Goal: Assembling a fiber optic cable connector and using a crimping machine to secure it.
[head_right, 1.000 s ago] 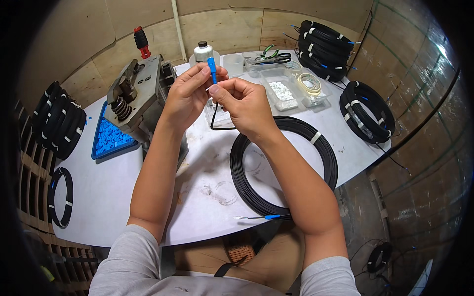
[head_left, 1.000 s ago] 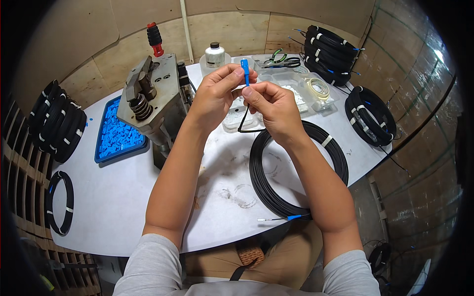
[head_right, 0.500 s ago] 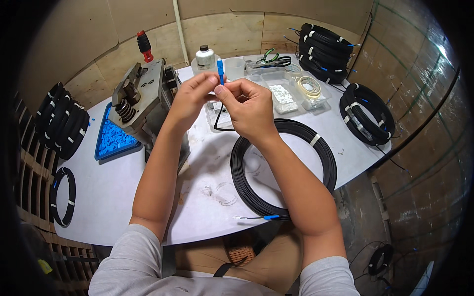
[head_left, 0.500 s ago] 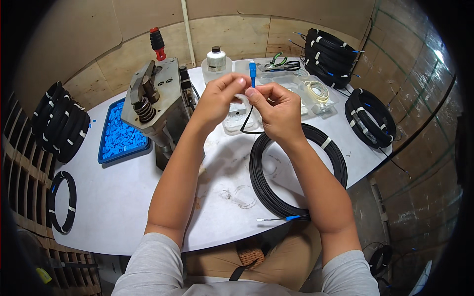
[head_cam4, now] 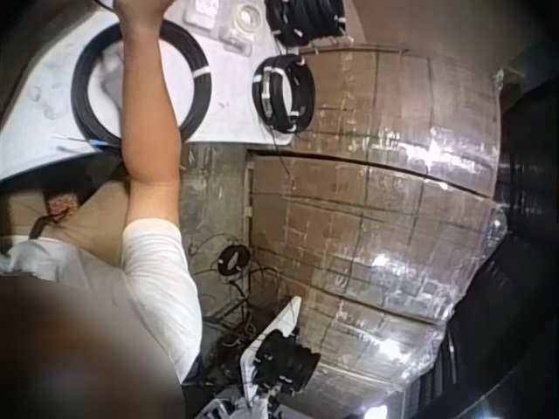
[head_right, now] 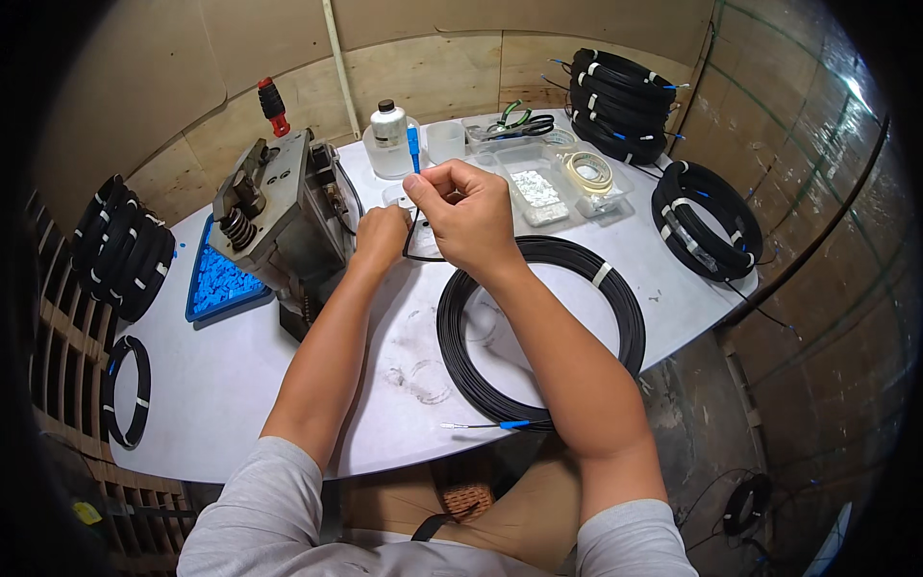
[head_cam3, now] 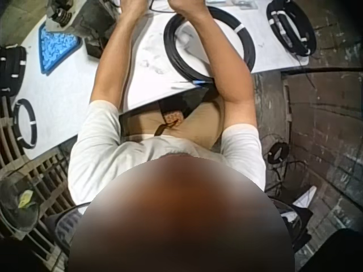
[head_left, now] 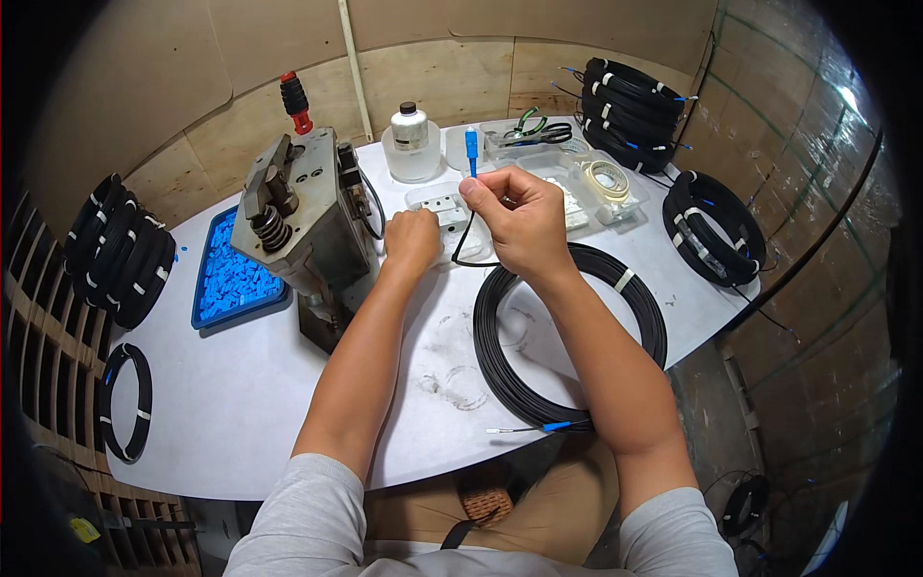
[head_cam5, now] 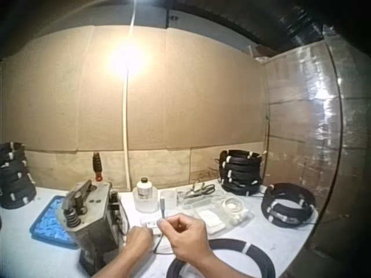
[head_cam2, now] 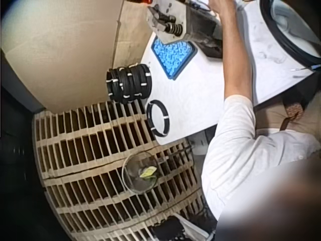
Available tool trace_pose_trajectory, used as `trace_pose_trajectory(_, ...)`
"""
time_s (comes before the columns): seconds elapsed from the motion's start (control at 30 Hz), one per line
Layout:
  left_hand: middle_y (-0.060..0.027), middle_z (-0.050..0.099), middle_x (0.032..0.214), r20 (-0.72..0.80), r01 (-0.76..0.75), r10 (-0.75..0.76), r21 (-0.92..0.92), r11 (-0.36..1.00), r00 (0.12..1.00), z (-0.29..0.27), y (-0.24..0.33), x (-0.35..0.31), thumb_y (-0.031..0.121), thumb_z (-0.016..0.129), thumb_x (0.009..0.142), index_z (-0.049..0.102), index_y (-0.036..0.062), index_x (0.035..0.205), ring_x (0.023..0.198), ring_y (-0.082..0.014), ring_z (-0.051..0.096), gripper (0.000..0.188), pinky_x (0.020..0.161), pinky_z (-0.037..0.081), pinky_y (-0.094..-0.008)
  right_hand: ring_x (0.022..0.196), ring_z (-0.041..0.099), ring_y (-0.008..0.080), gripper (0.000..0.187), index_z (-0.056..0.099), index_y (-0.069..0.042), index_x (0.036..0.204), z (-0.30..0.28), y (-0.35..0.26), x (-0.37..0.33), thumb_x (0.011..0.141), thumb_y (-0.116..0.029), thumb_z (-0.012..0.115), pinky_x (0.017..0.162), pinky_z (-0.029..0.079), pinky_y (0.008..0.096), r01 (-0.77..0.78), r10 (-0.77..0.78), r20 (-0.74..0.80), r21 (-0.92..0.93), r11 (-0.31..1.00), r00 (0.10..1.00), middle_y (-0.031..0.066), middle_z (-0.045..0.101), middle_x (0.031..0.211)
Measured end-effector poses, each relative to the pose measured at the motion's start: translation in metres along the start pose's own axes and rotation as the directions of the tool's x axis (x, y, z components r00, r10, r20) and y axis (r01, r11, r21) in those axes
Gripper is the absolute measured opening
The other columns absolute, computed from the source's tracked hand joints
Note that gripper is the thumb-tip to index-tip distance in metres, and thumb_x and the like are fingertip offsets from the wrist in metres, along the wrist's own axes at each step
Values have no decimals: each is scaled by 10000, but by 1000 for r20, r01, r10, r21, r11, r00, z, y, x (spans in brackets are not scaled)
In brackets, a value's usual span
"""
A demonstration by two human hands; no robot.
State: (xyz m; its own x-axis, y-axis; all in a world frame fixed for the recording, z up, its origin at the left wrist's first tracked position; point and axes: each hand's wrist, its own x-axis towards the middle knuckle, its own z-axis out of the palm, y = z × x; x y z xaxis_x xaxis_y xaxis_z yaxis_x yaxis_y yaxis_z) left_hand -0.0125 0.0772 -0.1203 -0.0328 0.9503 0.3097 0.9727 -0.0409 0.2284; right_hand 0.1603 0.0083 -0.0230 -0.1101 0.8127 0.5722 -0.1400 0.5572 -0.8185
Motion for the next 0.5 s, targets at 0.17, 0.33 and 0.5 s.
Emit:
trace_pose_trajectory(0.17, -179, 737, 916, 16, 26, -26, -33, 999, 1000, -12, 9, -7, 96, 649, 755, 777, 122, 901, 924, -366, 681, 195, 819, 477, -485, 617, 540, 31, 163, 702, 19, 878, -2, -1, 0, 913, -137, 735, 554, 441, 214, -18, 18, 20, -4, 1000, 1000, 7, 670, 719)
trace_pose_trajectory(0.33, -144, 742, 912, -42, -3, -1, -93, 996, 999, -19, 12, -21, 94, 658, 748, 792, 189, 970, 941, -353, 663, 277, 837, 414, -469, 618, 546, 34, 164, 705, 21, 883, -1, 1, 0, 912, -137, 734, 552, 443, 220, -14, 15, 16, -25, 1000, 1000, 15, 677, 720)
trace_pose_trajectory(0.5, -110, 750, 939, -40, 57, -75, -342, 938, 996, -50, 24, -15, 113, 675, 809, 763, 163, 1066, 957, -267, 675, 276, 826, 440, -407, 630, 552, 33, 155, 714, 17, 908, -2, 3, -2, 918, -136, 731, 560, 442, 210, -27, 26, 42, 15, 1000, 999, 17, 683, 739)
